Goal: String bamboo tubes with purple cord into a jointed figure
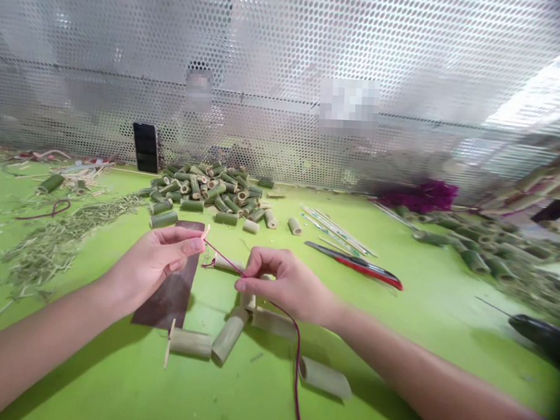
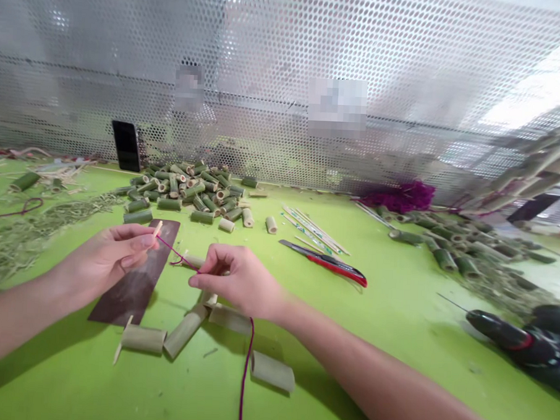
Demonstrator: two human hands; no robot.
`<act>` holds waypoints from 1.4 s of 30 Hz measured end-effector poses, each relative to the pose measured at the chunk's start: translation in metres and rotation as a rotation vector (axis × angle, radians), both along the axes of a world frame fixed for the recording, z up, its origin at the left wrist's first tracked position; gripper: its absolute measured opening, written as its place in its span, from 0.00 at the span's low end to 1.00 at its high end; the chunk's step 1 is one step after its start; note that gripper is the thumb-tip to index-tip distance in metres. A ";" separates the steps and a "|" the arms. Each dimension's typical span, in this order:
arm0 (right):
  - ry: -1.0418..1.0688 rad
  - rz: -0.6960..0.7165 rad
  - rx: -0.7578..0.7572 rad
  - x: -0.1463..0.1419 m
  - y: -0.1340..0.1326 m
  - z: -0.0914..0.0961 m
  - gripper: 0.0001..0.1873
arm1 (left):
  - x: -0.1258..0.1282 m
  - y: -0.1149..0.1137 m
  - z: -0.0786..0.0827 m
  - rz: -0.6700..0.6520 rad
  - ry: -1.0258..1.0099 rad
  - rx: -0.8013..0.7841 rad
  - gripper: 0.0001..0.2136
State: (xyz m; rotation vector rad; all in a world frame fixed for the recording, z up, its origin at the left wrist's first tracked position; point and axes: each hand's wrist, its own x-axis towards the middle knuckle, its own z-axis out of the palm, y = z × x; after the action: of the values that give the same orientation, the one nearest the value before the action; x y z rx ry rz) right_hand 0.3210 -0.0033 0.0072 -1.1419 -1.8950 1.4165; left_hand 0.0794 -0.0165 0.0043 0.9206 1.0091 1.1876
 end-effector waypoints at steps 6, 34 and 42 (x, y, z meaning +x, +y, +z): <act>0.031 0.055 0.131 -0.006 -0.014 0.006 0.19 | 0.012 -0.016 0.003 -0.176 0.294 0.073 0.09; 0.333 0.005 -0.140 -0.018 -0.024 -0.009 0.16 | 0.008 -0.020 -0.004 0.060 0.260 0.233 0.09; 0.283 -0.119 0.124 -0.015 -0.029 -0.009 0.17 | 0.015 -0.038 0.005 -0.182 0.492 0.352 0.19</act>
State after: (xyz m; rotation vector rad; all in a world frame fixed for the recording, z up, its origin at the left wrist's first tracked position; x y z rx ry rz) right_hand 0.3065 -0.0320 -0.0017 -0.9254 -1.6635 1.3005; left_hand 0.0946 -0.0541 0.0088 1.6045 1.0866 1.0202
